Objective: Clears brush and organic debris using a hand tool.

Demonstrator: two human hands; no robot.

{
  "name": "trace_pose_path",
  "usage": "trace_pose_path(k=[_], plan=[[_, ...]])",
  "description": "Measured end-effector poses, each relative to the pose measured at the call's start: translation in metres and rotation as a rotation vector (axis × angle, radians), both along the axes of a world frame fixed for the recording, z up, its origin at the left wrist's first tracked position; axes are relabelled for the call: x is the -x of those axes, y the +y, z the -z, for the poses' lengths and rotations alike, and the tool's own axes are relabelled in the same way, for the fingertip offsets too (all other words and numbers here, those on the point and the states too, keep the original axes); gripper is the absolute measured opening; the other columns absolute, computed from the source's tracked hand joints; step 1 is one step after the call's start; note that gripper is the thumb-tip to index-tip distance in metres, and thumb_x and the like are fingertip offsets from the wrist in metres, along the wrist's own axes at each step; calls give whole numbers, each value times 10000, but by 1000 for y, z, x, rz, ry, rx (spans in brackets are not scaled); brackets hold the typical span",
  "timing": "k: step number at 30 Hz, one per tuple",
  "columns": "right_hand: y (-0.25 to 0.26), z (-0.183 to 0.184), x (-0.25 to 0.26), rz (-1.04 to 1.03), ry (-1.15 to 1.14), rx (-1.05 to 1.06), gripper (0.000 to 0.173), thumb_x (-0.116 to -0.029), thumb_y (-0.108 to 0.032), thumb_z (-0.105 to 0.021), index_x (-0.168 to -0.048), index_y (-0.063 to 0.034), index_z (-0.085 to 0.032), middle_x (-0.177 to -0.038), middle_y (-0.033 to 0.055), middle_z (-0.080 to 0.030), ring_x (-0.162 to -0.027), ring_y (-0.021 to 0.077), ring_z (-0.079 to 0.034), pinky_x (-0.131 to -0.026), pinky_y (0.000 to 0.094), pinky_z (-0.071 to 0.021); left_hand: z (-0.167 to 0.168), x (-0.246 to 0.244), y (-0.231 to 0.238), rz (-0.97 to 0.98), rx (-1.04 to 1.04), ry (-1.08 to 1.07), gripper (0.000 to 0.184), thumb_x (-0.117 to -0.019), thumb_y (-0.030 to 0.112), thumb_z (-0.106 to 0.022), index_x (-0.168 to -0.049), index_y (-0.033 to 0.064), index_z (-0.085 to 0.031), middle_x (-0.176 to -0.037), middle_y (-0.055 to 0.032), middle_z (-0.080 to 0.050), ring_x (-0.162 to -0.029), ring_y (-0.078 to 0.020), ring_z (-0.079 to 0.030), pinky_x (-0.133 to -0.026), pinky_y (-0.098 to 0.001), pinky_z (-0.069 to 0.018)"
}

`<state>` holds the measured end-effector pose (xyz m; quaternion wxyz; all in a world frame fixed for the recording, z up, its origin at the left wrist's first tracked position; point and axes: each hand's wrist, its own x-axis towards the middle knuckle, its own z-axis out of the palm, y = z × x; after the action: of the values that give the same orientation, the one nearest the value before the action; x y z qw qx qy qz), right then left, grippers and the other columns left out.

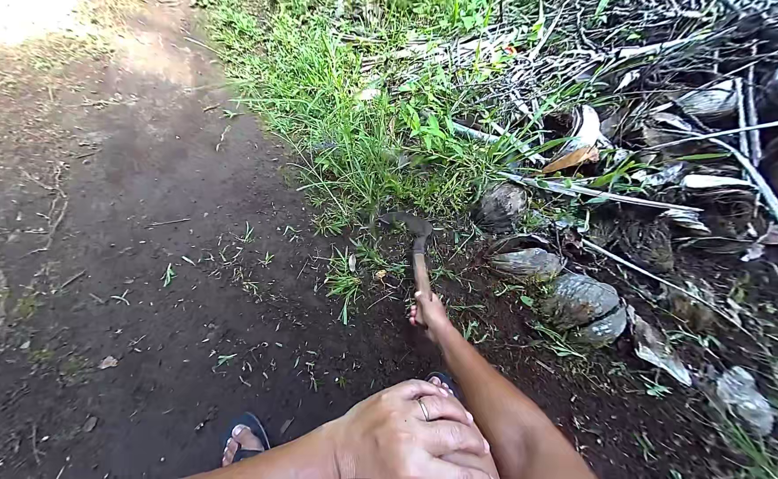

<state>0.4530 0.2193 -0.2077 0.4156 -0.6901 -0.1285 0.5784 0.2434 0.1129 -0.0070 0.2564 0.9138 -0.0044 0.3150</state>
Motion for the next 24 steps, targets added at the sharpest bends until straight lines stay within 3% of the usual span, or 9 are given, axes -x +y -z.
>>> trace_pose_path(k=[4, 7, 9, 11, 14, 15, 17, 19, 24], plan=[[-22, -26, -47, 75, -91, 22, 434, -1109, -292, -476, -1468, -61, -401, -870, 101, -571, -621, 168, -595, -563, 328, -543, 1, 5, -1, -1, -2, 3, 472, -1037, 522, -435, -1188, 201, -746, -1239, -80, -730, -1283, -251, -612, -1147, -421, -402], [-34, -36, -75, 203, -220, -117, 407, -1114, -261, -455, -1424, -1, -410, -840, 95, -579, -605, 159, -612, -573, 332, -569, 2, 7, -1, 5, 23, 1, 498, -1032, 527, -432, -1181, 182, -760, -1235, -90, -735, -1278, -260, -618, -1141, -427, -409], [-28, -44, -81, 450, -211, -315, 394, -1111, -209, -448, -1420, 12, -343, -788, 61, -554, -562, 128, -606, -552, 304, -580, 2, 9, -3, 4, 38, 5, 495, -1032, 525, -436, -1187, 183, -757, -1238, -92, -733, -1282, -262, -616, -1145, -429, -406], [0, -61, -79, 743, -96, -509, 404, -1105, -156, -448, -1450, -53, -263, -770, 43, -531, -540, 122, -599, -527, 291, -580, 2, 9, -1, 1, 44, 4, 483, -1032, 523, -441, -1186, 190, -754, -1238, -91, -731, -1283, -261, -613, -1149, -429, -401], [46, -71, -56, 926, 34, -587, 233, -1112, -183, -418, -1301, -71, -340, -724, 42, -510, -523, 139, -579, -525, 325, -577, 3, 8, 1, -5, 33, 4, 469, -1031, 522, -447, -1198, 204, -749, -1242, -86, -730, -1283, -258, -612, -1147, -429, -402], [49, -61, -42, 857, 19, -538, 229, -1115, -197, -410, -1268, -32, -371, -695, 48, -522, -517, 146, -585, -530, 336, -582, 3, 7, 1, -2, 27, 2, 467, -1033, 521, -448, -1200, 205, -748, -1245, -88, -730, -1282, -259, -614, -1147, -430, -402], [31, -25, -12, 487, -29, -322, 278, -1110, -221, -397, -1245, 21, -421, -668, 47, -540, -513, 135, -571, -534, 319, -557, 2, 3, 0, 3, 10, -2, 465, -1032, 521, -449, -1196, 203, -748, -1243, -87, -732, -1279, -257, -618, -1146, -431, -404], [-4, 3, 5, 108, 55, -74, 347, -1121, -283, -415, -1354, -26, -410, -746, 61, -549, -562, 146, -561, -533, 306, -516, 0, 2, -2, 8, -6, 4, 459, -1031, 518, -452, -1187, 204, -748, -1239, -84, -734, -1276, -254, -621, -1142, -432, -410], [-4, -19, -7, 59, 91, 70, 309, -1112, -325, -453, -1266, -57, -456, -744, 38, -548, -537, 110, -550, -477, 254, -484, 0, 8, -2, -9, -3, 11, 449, -1036, 497, -455, -1189, 200, -753, -1241, -90, -733, -1273, -256, -622, -1140, -429, -410]])
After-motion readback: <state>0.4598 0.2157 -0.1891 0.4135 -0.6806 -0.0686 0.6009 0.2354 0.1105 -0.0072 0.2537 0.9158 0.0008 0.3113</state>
